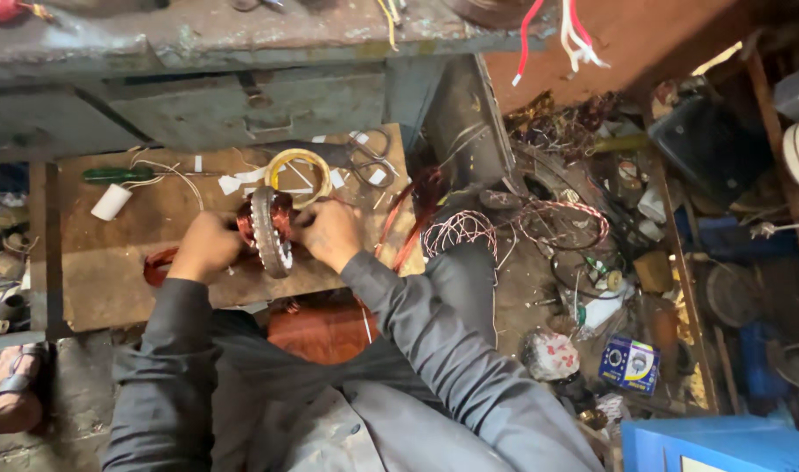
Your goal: The person sits cross-legged on a chair and winds copper wire around a cylindrical metal core resting on their lap. They use both hands to wrap the wire and insert small white paper spacers between the layers to separate them.
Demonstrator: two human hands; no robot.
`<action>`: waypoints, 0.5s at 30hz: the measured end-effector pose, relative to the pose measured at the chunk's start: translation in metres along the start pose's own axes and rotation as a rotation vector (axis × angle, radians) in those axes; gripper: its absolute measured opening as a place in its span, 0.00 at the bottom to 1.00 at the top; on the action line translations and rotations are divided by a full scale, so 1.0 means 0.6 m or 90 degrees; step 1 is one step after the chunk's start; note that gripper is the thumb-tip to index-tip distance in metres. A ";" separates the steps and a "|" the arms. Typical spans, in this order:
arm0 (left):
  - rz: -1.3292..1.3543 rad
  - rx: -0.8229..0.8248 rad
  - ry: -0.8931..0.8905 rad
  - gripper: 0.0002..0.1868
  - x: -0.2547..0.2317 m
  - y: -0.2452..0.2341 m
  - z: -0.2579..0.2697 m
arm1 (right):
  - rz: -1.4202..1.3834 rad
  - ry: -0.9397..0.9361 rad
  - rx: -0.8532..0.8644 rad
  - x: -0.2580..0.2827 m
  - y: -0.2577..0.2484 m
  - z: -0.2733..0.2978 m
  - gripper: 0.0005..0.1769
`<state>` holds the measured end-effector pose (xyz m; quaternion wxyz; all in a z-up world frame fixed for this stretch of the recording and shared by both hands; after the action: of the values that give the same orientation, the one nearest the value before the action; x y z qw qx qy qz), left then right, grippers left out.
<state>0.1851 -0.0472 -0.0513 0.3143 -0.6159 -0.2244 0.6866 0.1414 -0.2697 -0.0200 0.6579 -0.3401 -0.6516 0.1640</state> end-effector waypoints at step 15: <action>0.041 -0.072 0.087 0.14 -0.022 0.011 0.009 | -0.001 -0.087 -0.048 -0.031 0.020 -0.007 0.08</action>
<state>0.1793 -0.0610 -0.0457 0.2712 -0.6853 -0.2205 0.6389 0.1466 -0.2741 -0.0414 0.5989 -0.3524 -0.7007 0.1617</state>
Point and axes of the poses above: each hand's wrist, its own z-axis away from the middle knuckle, its own y-axis out of the palm, x = y × z, the point moved 8 cm from there along -z, towards the middle knuckle, and after that the axes turned 11 degrees about -x, right-handed, at the moved point
